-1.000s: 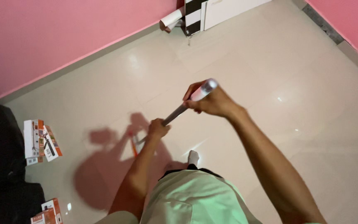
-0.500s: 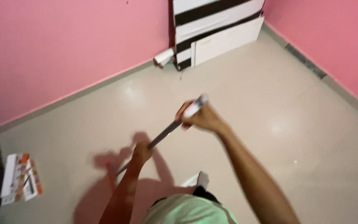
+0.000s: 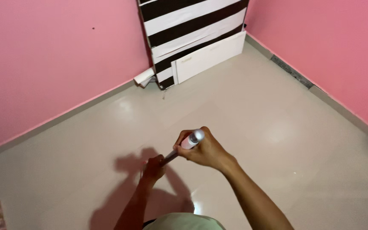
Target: The person cleans the floor by pushing a squeegee across the surface, moving around boxes and bags in the room.
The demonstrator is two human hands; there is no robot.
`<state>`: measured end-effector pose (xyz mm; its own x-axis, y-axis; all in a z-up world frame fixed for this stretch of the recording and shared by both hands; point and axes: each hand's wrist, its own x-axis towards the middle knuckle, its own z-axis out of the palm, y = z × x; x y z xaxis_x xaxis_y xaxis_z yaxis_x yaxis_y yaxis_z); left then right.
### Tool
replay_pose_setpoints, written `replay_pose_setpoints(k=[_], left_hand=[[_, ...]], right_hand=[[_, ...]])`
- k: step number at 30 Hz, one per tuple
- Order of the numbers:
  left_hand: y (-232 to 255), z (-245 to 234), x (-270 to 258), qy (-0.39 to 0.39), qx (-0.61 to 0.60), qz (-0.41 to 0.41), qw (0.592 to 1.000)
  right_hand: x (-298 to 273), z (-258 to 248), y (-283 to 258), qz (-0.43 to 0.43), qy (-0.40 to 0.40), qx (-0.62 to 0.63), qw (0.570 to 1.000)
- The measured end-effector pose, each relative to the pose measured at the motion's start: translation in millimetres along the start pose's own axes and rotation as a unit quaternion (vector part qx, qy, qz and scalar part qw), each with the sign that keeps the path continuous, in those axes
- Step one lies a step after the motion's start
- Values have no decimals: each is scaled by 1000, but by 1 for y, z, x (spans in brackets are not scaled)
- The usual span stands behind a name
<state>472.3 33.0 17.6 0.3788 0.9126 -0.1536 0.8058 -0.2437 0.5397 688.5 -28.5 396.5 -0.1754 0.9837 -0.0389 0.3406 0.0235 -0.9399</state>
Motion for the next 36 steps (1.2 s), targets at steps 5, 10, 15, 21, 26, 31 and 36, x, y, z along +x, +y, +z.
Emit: replay_pose_setpoints(k=[5,10,15,21,26,31,36], left_hand=[[-25,-1,24,6,-6,-24,1000],[-51,-7,25,18,-12,-76,997],[-16,26,31,77,-37,58,995],[44,44,65,-75,5,17,997],[28,19,62,-81,2,47,996],[-14,-2,61,-69,0,-7,998],[-25,-2,62,-122,-36,-75,989]], right_hand=[[15,-20,35,-137,26,39,989],[37,12,112,-44,15,101,994],[33,0,143,61,-55,462,883],[20,-78,55,37,29,49,998],[29,-84,36,29,77,19,996],[40,-23,85,-28,104,110,988],[50,15,111,58,120,73,988]])
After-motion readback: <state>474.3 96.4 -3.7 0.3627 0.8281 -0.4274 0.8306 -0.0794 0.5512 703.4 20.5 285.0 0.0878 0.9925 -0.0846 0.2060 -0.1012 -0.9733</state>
